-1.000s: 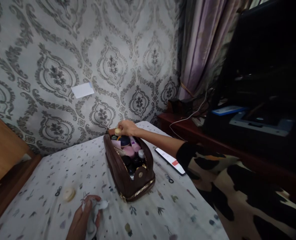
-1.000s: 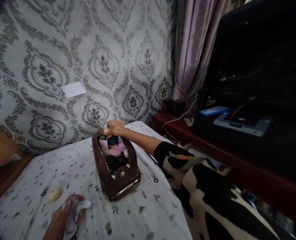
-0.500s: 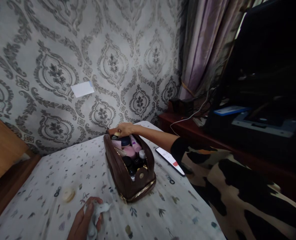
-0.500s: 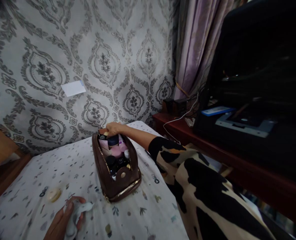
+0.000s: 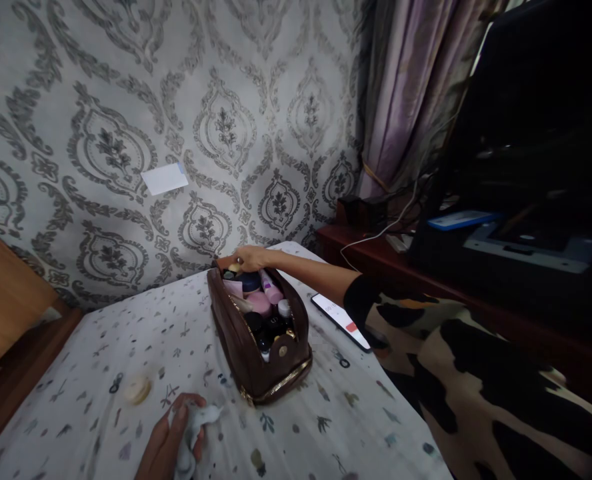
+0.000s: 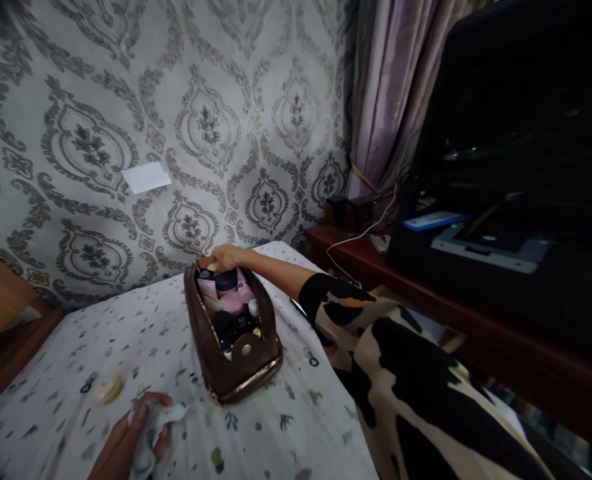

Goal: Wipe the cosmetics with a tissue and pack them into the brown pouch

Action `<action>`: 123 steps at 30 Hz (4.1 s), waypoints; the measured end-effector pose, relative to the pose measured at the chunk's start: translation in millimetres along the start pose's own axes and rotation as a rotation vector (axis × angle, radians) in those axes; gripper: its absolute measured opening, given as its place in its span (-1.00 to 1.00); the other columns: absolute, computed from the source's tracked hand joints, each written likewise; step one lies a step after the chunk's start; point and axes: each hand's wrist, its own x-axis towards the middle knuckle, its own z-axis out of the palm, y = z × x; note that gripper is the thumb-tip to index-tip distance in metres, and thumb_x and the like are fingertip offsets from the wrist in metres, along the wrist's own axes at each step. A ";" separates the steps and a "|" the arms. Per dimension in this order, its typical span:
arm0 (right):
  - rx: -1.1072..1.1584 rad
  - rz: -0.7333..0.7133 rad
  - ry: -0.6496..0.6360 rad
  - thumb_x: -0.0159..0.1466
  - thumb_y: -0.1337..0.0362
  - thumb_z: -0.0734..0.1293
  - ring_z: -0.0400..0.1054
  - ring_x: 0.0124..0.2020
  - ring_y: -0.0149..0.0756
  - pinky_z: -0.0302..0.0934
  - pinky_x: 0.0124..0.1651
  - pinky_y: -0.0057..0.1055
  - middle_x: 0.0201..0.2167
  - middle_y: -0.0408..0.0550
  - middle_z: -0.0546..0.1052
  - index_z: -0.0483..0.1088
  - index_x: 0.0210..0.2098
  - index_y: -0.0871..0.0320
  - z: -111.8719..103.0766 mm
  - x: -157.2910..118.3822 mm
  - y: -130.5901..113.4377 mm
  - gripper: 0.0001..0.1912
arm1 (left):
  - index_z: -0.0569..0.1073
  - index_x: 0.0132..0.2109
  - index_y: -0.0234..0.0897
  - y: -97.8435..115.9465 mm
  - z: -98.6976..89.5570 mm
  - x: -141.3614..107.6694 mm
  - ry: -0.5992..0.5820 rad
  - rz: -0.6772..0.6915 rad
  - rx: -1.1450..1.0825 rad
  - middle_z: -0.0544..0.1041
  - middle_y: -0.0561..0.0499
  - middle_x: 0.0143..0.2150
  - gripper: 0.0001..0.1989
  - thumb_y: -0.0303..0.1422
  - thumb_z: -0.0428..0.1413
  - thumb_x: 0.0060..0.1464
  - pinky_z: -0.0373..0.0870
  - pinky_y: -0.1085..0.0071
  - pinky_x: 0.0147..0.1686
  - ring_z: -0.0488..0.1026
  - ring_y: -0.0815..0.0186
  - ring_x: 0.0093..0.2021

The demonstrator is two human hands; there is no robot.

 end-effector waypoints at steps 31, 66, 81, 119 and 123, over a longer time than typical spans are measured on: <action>-0.004 0.056 0.111 0.18 0.43 0.41 0.52 -0.04 -0.17 0.24 -0.17 -0.50 -0.02 0.05 0.64 0.54 0.11 0.15 7.3 7.7 1.3 -0.52 | 0.45 -0.16 -0.24 -10.7 -3.9 4.3 -0.097 0.125 0.039 0.46 0.10 -0.57 -0.38 0.26 -0.04 0.15 0.20 0.38 -0.45 0.33 0.29 -0.56; 1.786 0.016 -0.087 -0.09 -0.37 0.47 0.34 -0.53 -0.44 0.21 -0.45 -0.48 -0.57 -0.15 0.47 0.34 -0.59 0.18 199.3 -115.6 -203.1 -0.31 | 0.39 0.22 -0.31 -12.3 -78.2 34.8 0.438 0.415 1.375 0.40 -0.30 0.04 -0.52 -0.16 -0.18 0.37 0.46 0.10 -0.08 0.36 -0.07 0.06; 2.052 -0.007 -0.040 -0.06 -0.34 0.51 0.46 -0.47 -0.37 0.25 -0.40 -0.44 -0.43 -0.14 0.53 0.48 -0.25 0.19 215.7 -114.0 -196.7 -0.27 | 0.44 -0.06 -0.21 0.2 -27.8 3.9 0.385 0.777 0.697 0.51 -0.07 -0.17 -0.66 -0.07 -0.04 0.28 0.43 0.26 -0.13 0.51 0.13 -0.13; 2.232 0.065 -0.036 -0.05 -0.09 0.62 0.54 -0.47 -0.43 0.30 -0.42 -0.56 -0.48 -0.19 0.60 0.37 -0.36 0.16 199.8 -117.4 -192.1 -0.43 | 0.37 0.09 -0.25 -7.5 -22.8 4.4 0.225 0.578 0.513 0.57 -0.14 0.00 -0.57 -0.09 0.01 0.20 0.43 0.19 -0.01 0.53 0.11 -0.03; 2.200 0.040 -0.079 -0.02 -0.13 0.60 0.53 -0.47 -0.42 0.24 -0.44 -0.56 -0.47 -0.15 0.61 0.39 -0.35 0.17 196.4 -119.5 -192.1 -0.44 | 0.40 -0.02 -0.21 -3.4 -25.5 4.2 0.203 0.497 0.509 0.59 0.01 -0.26 -0.62 -0.05 0.01 0.18 0.41 0.28 -0.22 0.50 0.21 -0.33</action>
